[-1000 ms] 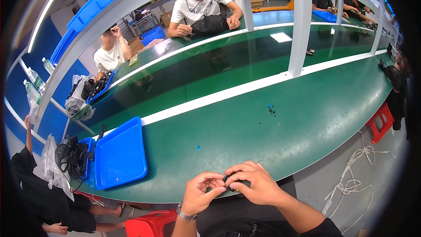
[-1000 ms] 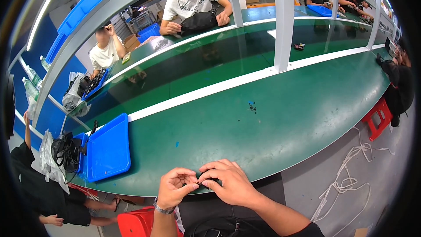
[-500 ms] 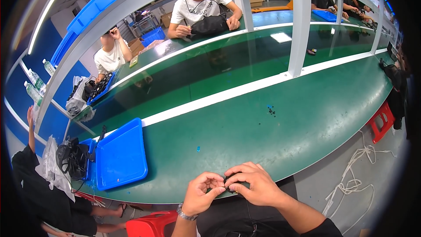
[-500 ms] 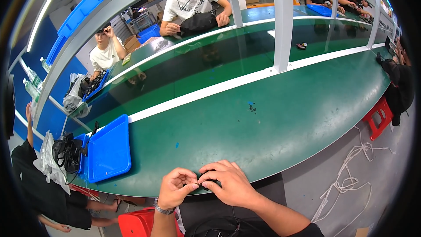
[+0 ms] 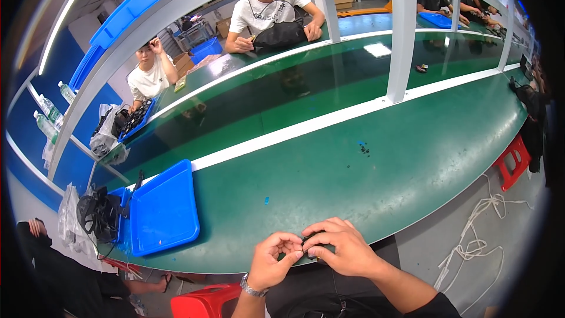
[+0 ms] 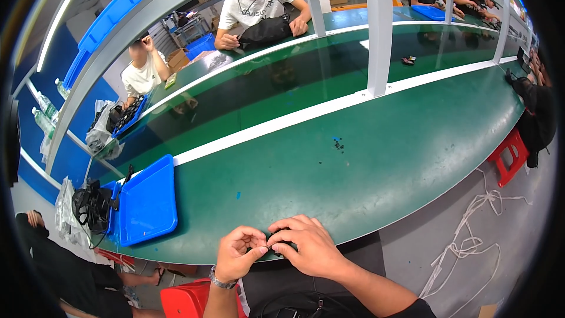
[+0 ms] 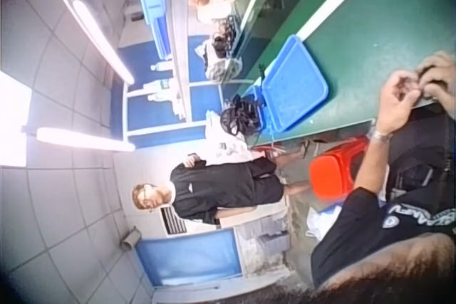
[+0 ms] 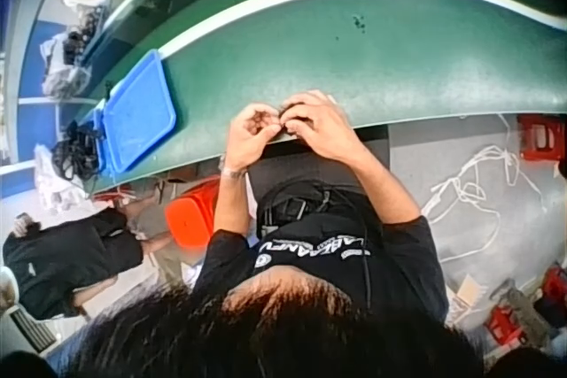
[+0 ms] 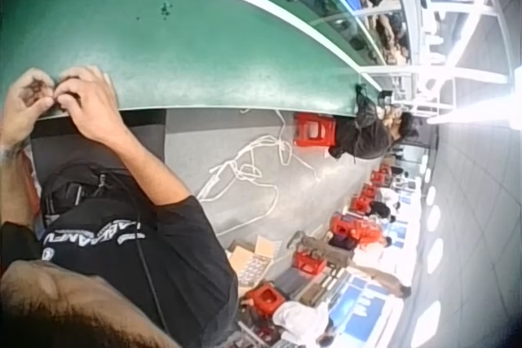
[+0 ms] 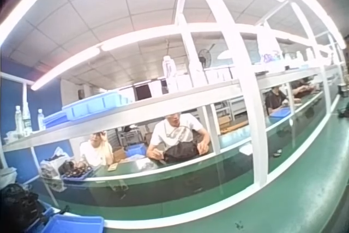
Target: Assembling small electronic components, specifically smartwatches, on a production line.
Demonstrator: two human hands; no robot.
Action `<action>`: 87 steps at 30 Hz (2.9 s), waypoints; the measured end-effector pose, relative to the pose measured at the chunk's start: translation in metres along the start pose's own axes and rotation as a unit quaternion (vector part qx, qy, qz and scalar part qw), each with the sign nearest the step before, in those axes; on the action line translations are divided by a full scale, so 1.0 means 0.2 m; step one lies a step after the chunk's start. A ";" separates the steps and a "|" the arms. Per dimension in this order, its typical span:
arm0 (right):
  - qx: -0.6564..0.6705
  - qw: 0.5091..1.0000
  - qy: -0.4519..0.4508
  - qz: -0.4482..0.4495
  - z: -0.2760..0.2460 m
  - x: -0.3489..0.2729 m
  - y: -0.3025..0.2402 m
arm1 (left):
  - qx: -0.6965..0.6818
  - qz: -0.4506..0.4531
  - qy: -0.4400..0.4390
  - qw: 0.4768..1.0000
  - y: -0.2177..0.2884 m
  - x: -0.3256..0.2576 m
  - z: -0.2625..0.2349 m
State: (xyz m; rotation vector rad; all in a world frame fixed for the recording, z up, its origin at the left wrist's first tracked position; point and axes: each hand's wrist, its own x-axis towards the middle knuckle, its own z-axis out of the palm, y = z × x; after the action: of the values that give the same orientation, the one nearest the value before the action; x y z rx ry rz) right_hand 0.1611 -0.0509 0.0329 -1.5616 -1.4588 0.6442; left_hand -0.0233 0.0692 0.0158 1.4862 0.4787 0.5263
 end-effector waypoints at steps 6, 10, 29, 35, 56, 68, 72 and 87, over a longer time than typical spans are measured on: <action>-0.012 1.000 0.003 -0.001 -0.01 -0.01 0.00 | -0.026 -0.007 -0.011 1.000 0.07 0.01 -0.01; 0.002 1.000 0.004 -0.006 -0.01 -0.01 0.00 | -0.048 -0.001 -0.006 0.999 0.05 -0.01 -0.02; 0.002 0.999 -0.011 -0.034 -0.04 -0.02 0.02 | 0.426 0.069 0.005 0.902 0.15 0.13 0.07; -0.002 0.998 -0.038 -0.044 -0.06 -0.02 0.02 | 0.449 0.010 0.001 0.893 0.17 0.07 0.11; 0.038 0.993 0.021 -0.112 0.01 -0.12 -0.08 | -0.295 -0.049 -0.017 0.954 -0.03 -0.23 0.12; 0.039 0.995 -0.017 -0.095 0.02 -0.14 -0.08 | -0.254 -0.032 0.054 0.965 -0.11 -0.31 0.21; 0.005 0.995 0.025 -0.093 0.06 -0.16 -0.09 | -0.273 -0.043 0.068 0.959 -0.13 -0.32 0.21; 0.015 0.998 -0.003 -0.063 0.07 -0.17 -0.08 | -0.282 -0.043 0.042 0.958 -0.15 -0.33 0.19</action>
State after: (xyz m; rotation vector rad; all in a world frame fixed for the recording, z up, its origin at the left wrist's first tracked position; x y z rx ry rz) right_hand 0.1350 -0.0812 0.0328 -1.4328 -1.5310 0.5952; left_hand -0.0521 -0.0021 -0.0135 0.8950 0.4129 0.5994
